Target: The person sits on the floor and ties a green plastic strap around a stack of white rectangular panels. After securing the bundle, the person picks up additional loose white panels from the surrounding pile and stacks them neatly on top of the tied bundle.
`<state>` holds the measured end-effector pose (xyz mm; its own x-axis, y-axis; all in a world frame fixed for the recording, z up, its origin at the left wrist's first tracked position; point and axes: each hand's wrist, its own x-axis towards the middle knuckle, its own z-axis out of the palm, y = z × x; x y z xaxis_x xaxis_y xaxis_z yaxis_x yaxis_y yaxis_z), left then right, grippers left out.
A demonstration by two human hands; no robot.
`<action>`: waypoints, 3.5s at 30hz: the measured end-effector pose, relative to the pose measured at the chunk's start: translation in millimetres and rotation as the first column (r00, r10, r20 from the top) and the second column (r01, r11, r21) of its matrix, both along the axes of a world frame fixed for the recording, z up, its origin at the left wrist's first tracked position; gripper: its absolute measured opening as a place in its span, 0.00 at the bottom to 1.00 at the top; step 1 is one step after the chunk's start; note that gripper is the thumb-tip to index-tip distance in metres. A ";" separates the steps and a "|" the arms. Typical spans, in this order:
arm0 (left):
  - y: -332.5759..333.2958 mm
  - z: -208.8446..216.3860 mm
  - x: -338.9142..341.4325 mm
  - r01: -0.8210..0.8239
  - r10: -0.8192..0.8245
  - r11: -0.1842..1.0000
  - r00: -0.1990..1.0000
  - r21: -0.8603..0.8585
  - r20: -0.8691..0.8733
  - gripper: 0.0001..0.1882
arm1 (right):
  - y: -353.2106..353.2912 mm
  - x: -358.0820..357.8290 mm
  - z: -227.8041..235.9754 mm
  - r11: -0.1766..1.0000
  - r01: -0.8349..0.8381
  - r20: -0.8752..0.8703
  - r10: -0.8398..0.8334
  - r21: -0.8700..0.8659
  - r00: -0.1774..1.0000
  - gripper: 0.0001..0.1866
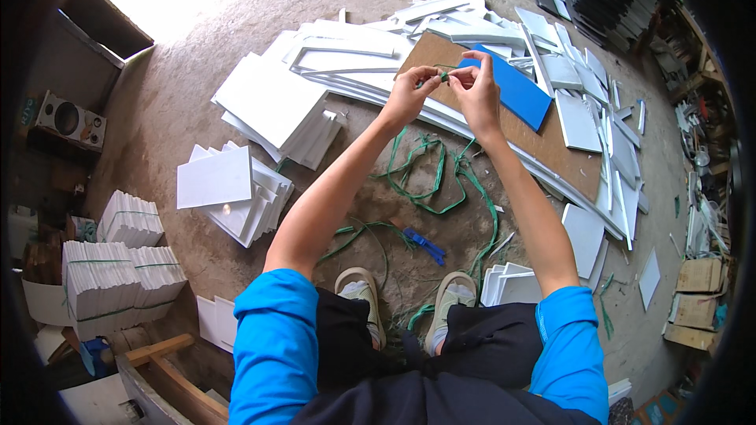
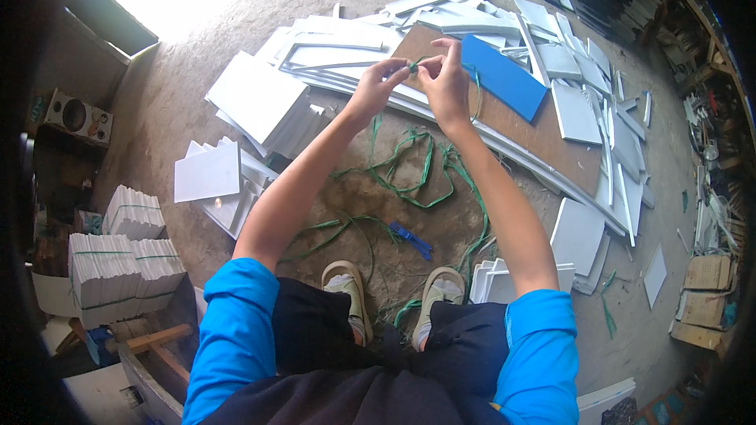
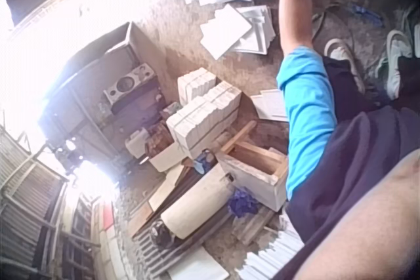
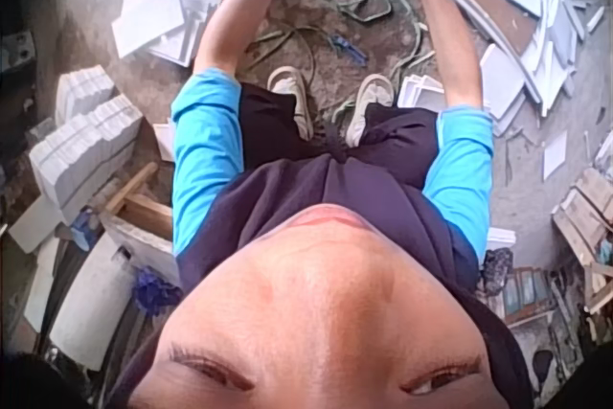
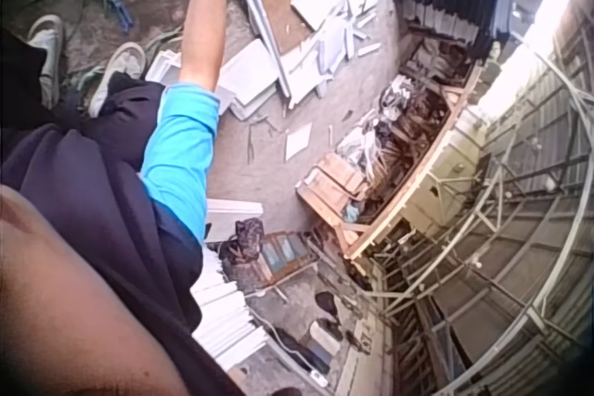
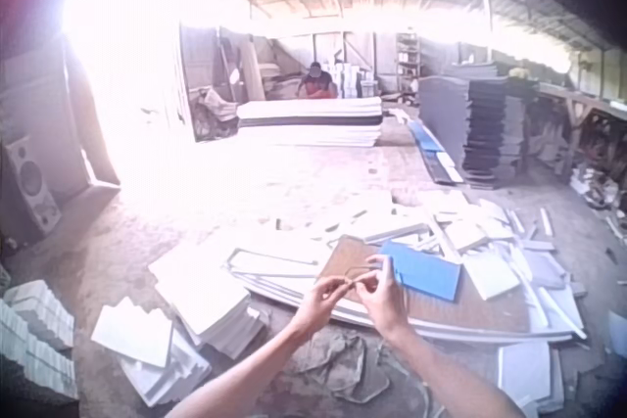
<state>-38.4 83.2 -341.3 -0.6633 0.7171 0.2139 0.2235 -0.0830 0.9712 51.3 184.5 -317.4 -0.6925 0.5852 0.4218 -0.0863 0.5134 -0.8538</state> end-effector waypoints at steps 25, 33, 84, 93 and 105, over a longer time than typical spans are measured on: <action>4.2 -11.2 17.0 -0.209 0.157 0.974 0.899 0.087 0.408 0.11 | -12.5 0.6 -3.6 0.972 0.034 0.066 -0.050 0.231 0.997 0.24; 2.4 -0.1 20.0 -0.251 0.251 0.968 0.960 -0.016 0.123 0.09 | 0.9 2.0 -9.5 0.922 0.113 0.085 -0.155 0.370 0.984 0.21; -20.9 11.4 -32.6 -0.036 -0.118 0.977 0.728 0.209 0.675 0.11 | 6.9 14.8 -39.1 0.736 -0.411 0.258 0.608 -0.538 0.750 0.22; -17.9 -4.1 -30.3 -0.046 -0.013 0.996 0.755 0.073 0.655 0.25 | -12.0 2.3 -38.4 0.903 -0.283 0.395 0.401 -0.324 0.826 0.13; -9.4 -29.5 -8.6 0.054 -0.017 0.938 0.994 -0.343 0.111 0.15 | 8.5 7.3 -67.3 0.970 -0.181 0.288 0.222 -0.163 0.931 0.10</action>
